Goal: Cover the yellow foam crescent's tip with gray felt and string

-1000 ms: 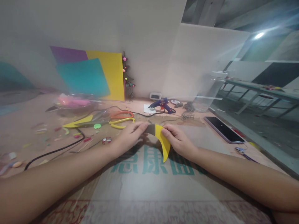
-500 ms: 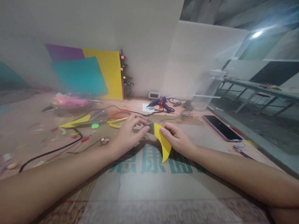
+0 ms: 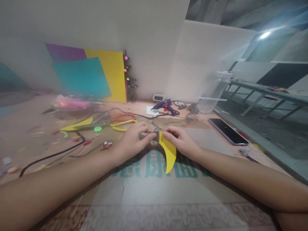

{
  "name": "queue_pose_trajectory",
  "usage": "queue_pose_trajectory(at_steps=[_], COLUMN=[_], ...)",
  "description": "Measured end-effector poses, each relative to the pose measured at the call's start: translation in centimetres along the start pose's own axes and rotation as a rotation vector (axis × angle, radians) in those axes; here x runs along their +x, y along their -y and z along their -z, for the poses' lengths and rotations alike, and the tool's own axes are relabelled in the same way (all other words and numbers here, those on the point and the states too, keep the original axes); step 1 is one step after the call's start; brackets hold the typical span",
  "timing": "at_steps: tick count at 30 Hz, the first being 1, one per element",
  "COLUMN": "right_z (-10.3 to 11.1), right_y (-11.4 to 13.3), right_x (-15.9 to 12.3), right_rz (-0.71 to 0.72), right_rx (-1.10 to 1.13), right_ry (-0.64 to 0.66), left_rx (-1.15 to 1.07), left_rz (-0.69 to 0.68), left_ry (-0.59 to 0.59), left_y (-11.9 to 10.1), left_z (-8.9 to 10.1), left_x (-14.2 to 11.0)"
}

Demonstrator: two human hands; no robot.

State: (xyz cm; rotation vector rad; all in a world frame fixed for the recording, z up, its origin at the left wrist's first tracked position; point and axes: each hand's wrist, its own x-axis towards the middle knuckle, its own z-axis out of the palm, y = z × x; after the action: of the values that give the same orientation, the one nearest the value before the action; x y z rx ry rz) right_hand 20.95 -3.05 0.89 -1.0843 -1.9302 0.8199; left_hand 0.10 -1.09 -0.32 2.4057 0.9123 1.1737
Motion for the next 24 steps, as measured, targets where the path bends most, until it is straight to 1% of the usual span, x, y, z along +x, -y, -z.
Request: queue_pose_trajectory(at_steps=[3, 6, 9, 13, 16, 18, 20, 22, 24], right_z=[-0.05, -0.12, -0.12, -0.1, -0.08, -0.08, -0.08, -0.1, -0.14], right_y=[-0.02, -0.11, -0.23, -0.41, -0.54, -0.58, -0.56, -0.49, -0.4], right_x=[0.09, 0.19, 0.3, 0.34, 0.31, 0.31, 0.33, 0.33, 0.32], right_rz=[-0.005, -0.021, -0.048, -0.021, 0.005, 0.014, 0.011, -0.005, -0.022], right_rx=[-0.036, -0.057, -0.024, -0.004, -0.029, -0.056, -0.068, -0.069, -0.072], right_ry=[0.048, 0.068, 0.062, 0.059, 0.05, 0.041, 0.037, 0.041, 0.053], left_rx=[0.038, 0.061, 0.059, 0.042, 0.033, 0.02, -0.03, -0.123, -0.273], left_rz=[-0.018, -0.018, -0.02, -0.02, -0.014, 0.012, 0.057, 0.134, 0.232], left_ry=[0.008, 0.017, 0.032, 0.05, 0.064, 0.076, 0.064, 0.03, 0.03], left_y=[-0.17, -0.32, -0.32, -0.29, -0.44, -0.66, -0.89, -1.0, -0.86], left_z=[-0.05, -0.05, -0.06, -0.08, -0.04, 0.04, 0.17, 0.29, 0.34], left_x=[-0.04, -0.07, -0.1, -0.1, -0.09, -0.12, -0.15, -0.1, 0.08])
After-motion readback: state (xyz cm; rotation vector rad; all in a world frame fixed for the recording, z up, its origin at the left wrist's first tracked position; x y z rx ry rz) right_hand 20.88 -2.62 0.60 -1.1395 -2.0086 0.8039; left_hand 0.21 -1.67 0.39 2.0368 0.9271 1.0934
